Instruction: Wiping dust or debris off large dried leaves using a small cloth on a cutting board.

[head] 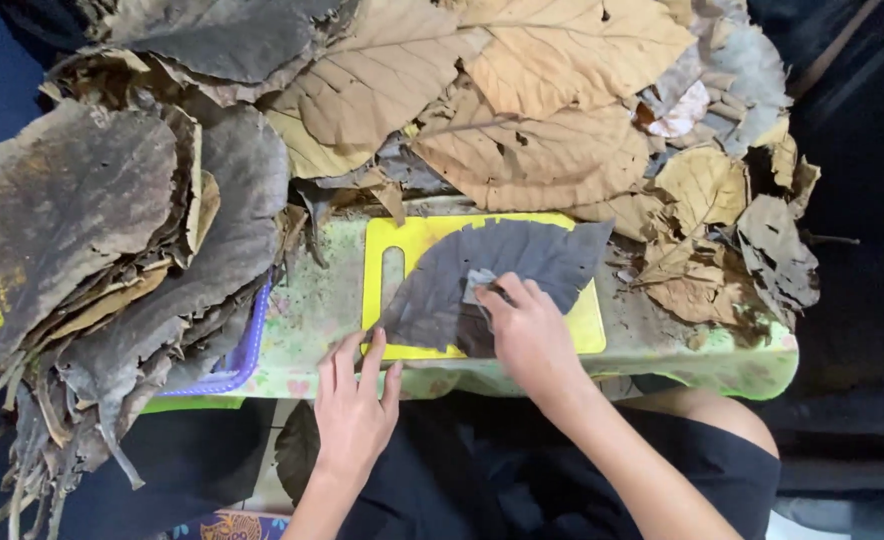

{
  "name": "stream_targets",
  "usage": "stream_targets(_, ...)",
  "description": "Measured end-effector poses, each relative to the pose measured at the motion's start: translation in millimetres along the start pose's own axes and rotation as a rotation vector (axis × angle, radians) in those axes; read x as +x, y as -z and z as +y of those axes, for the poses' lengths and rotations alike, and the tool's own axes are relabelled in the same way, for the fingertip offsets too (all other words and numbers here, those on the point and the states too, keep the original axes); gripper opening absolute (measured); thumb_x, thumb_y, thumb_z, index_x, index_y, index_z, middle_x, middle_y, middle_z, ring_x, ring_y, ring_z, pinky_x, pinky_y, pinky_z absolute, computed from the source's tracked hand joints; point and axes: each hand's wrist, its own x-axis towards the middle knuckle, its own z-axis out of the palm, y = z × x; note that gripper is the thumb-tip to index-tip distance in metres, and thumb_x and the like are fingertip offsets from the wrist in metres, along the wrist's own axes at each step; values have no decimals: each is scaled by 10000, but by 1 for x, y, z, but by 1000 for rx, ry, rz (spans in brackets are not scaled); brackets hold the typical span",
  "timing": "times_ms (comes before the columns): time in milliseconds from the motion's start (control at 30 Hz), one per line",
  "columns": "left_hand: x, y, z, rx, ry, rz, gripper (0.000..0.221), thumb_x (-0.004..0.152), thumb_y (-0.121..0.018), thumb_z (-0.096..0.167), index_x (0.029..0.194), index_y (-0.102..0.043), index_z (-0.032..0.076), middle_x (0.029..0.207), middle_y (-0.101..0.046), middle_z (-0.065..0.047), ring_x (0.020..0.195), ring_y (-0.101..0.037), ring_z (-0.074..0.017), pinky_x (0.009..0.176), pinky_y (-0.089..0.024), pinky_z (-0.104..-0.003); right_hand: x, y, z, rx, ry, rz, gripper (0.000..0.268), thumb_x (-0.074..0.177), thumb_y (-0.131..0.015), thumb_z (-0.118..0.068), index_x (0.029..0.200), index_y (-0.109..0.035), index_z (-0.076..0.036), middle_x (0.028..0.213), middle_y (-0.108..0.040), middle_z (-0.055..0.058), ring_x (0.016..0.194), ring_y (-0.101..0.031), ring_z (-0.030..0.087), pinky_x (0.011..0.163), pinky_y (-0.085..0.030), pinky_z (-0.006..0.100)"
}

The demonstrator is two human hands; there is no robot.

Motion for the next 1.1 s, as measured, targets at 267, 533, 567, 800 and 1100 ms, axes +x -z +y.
stream_targets(267,1,-1,1,17,7,11,505,852,-774,185,1327,-650,65,1321,-565,-138,1146,-580,-327,945,-528,-387,-28,29,32,-110,-38,-16,382,791,-654,-38,1169,-695,-71,1103,-591,90,839,-581,283,750,-498,379)
stream_targets(533,4,14,4,0,-16,38,455,856,-770,172,1282,-667,52,1291,-572,-138,1124,-590,-304,926,-524,-374,-18,70,39,-152,-131,-44,198,834,-679,-55,1003,-780,-75,992,-685,71,742,-668,272,653,-567,371)
stream_targets(567,2,17,2,-6,7,12,454,851,-769,193,1275,-677,62,1294,-579,-137,1128,-593,-308,907,-532,-372,-13,77,31,-118,-137,-14,254,817,-665,-35,1049,-755,-85,1007,-662,69,767,-647,277,670,-560,377)
stream_targets(800,4,15,-1,-31,30,35,465,828,-792,158,1263,-669,49,1313,-575,-146,1120,-586,-323,913,-527,-392,18,29,-20,90,69,47,298,812,-639,-17,1098,-721,-40,1091,-637,86,887,-645,290,847,-510,371)
stream_targets(1100,-4,2,-11,27,24,31,482,819,-815,191,1268,-682,77,1288,-578,-137,1122,-590,-333,925,-536,-397,1,-9,-1,-39,36,-42,461,767,-632,-44,1217,-707,-102,1244,-590,61,871,-558,262,749,-439,345)
